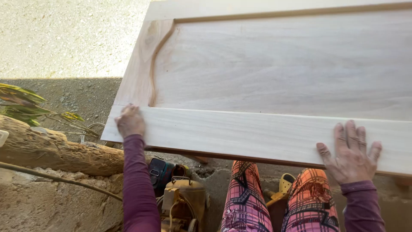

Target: The person is sanding a wooden cabinet door using a small piece of sandpaper.

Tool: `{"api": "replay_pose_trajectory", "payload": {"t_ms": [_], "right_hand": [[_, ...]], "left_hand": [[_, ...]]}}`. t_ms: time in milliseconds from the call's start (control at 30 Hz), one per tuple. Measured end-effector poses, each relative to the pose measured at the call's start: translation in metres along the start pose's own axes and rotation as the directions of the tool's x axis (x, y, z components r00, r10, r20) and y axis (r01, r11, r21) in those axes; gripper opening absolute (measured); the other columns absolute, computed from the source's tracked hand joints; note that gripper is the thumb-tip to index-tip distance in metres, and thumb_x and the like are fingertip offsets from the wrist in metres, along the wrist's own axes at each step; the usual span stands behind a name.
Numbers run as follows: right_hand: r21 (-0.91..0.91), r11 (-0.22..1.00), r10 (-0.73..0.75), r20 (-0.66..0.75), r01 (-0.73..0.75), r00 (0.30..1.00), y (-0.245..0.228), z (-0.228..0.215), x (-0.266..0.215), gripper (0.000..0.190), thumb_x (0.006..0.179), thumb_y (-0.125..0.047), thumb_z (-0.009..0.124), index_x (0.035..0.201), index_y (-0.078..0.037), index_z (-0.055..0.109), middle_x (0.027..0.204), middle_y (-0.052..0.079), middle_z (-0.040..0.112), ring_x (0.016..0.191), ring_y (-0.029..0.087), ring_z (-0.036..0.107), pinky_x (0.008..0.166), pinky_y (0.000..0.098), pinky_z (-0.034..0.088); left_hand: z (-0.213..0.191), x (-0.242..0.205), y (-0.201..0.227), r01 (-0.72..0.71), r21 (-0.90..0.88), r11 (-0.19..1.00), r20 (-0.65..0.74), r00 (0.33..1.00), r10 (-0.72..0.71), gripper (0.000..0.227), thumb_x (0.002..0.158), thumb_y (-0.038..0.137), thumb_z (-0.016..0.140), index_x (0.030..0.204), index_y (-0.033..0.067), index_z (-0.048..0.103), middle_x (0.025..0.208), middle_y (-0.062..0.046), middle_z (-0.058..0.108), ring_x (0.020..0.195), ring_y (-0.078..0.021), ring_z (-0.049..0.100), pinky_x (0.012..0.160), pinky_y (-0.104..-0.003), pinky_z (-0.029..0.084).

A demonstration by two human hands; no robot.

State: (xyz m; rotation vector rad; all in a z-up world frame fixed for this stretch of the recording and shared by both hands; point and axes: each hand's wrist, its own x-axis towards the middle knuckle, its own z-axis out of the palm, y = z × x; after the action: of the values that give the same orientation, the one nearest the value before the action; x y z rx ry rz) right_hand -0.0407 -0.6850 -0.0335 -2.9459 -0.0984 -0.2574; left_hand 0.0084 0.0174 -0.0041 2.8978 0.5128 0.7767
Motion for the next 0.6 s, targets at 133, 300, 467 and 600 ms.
{"api": "replay_pose_trajectory", "payload": {"t_ms": [133, 300, 467, 600], "right_hand": [[-0.010, 0.998, 0.054, -0.074, -0.055, 0.996, 0.013, 0.004, 0.005, 0.104, 0.094, -0.091, 0.022, 0.168, -0.019, 0.024, 0.178, 0.013, 0.014, 0.162, 0.035, 0.011, 0.122, 0.0720, -0.001], [0.033, 0.999, 0.032, -0.110, -0.028, 0.993, 0.009, 0.003, -0.003, 0.101, 0.098, -0.087, 0.025, 0.169, -0.015, 0.029, 0.178, 0.016, 0.019, 0.164, 0.037, 0.014, 0.125, 0.0731, 0.000], [0.058, 0.998, -0.008, -0.190, 0.019, 0.982, 0.008, 0.002, -0.002, 0.099, 0.102, -0.087, 0.026, 0.169, -0.014, 0.032, 0.178, 0.018, 0.025, 0.164, 0.040, 0.017, 0.124, 0.0735, 0.003], [0.031, 0.999, 0.049, -0.181, -0.044, 0.982, 0.008, 0.005, -0.004, 0.096, 0.101, -0.086, 0.029, 0.168, -0.017, 0.038, 0.178, 0.016, 0.030, 0.163, 0.039, 0.022, 0.127, 0.0748, 0.004]], "left_hand": [[0.002, -0.001, 0.022, 0.252, 0.044, 0.967, 0.179, 0.950, -0.256, 0.035, 0.123, 0.029, 0.047, 0.116, 0.0060, 0.073, 0.119, -0.013, 0.076, 0.099, -0.0237, 0.073, 0.096, -0.039, 0.060], [-0.012, -0.053, 0.071, -0.222, -0.029, 0.975, -0.130, 0.968, 0.216, 0.028, 0.110, 0.034, 0.054, 0.109, 0.0147, 0.075, 0.124, -0.011, 0.076, 0.111, -0.0258, 0.072, 0.100, -0.044, 0.053], [-0.012, 0.007, -0.008, 0.031, 0.007, 0.999, 0.136, 0.990, -0.032, 0.025, 0.114, 0.023, 0.054, 0.108, 0.0105, 0.075, 0.129, -0.011, 0.076, 0.088, -0.0202, 0.075, 0.099, -0.040, 0.058], [-0.015, 0.038, -0.041, 0.289, 0.111, 0.951, 0.117, 0.946, -0.301, 0.024, 0.114, 0.024, 0.058, 0.110, 0.0069, 0.075, 0.119, -0.015, 0.077, 0.093, -0.0221, 0.073, 0.089, -0.039, 0.061]]}}
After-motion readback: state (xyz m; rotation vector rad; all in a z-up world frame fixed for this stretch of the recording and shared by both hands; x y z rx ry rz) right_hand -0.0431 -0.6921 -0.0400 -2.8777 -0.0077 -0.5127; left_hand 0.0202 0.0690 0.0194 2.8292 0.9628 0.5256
